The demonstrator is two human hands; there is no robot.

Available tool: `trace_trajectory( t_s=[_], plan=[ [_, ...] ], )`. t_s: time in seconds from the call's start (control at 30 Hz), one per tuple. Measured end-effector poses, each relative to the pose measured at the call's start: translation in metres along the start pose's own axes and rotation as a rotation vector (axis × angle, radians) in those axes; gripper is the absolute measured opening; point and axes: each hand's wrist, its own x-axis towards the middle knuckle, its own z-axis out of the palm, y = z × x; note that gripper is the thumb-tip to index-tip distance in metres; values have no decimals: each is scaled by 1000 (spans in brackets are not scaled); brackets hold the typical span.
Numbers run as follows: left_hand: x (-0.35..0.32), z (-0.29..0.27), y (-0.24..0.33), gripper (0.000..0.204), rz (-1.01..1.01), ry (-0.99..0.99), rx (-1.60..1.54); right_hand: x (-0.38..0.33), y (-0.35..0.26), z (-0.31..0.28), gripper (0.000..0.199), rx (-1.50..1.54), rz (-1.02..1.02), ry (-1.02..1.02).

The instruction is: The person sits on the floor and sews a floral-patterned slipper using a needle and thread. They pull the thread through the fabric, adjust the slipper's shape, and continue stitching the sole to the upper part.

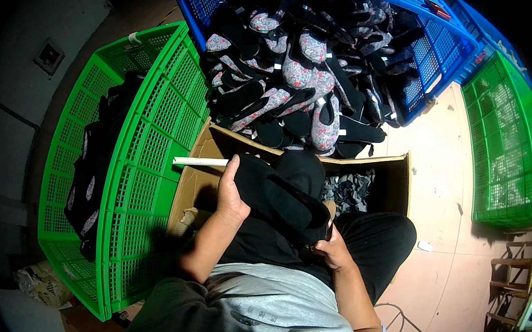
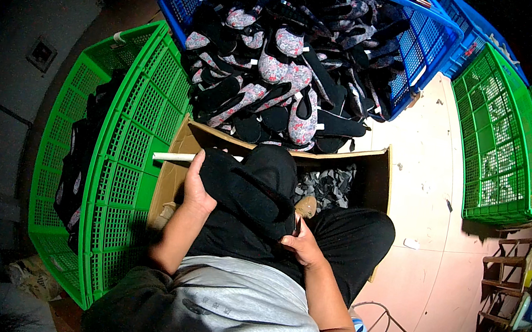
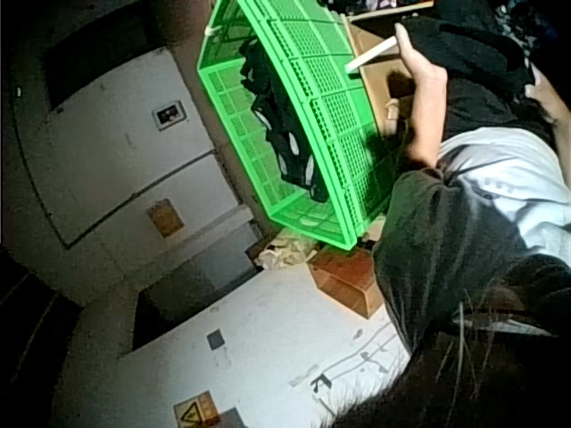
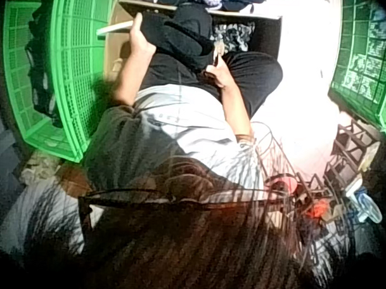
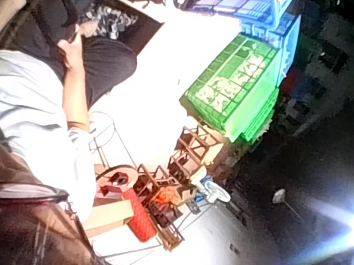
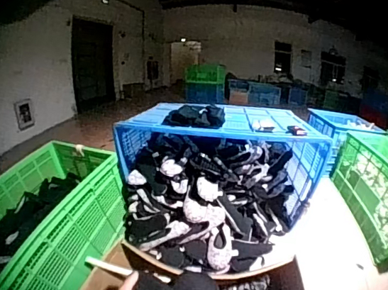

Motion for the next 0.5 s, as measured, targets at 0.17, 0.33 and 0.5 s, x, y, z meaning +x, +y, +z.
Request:
trace_trajectory(
  t_s=[0.17,0.33,0.5],
  plan=[
    [2,-4,0,34,1,-17,8,2,4,-2,98,11,-18,-5],
    [2,-4,0,34,1,-21,11,1,3,-3,100,9,-8,-10],
    [0,-1,1,34,-11,-2,18,1,0,2,101,10,-18,1]
  ],
)
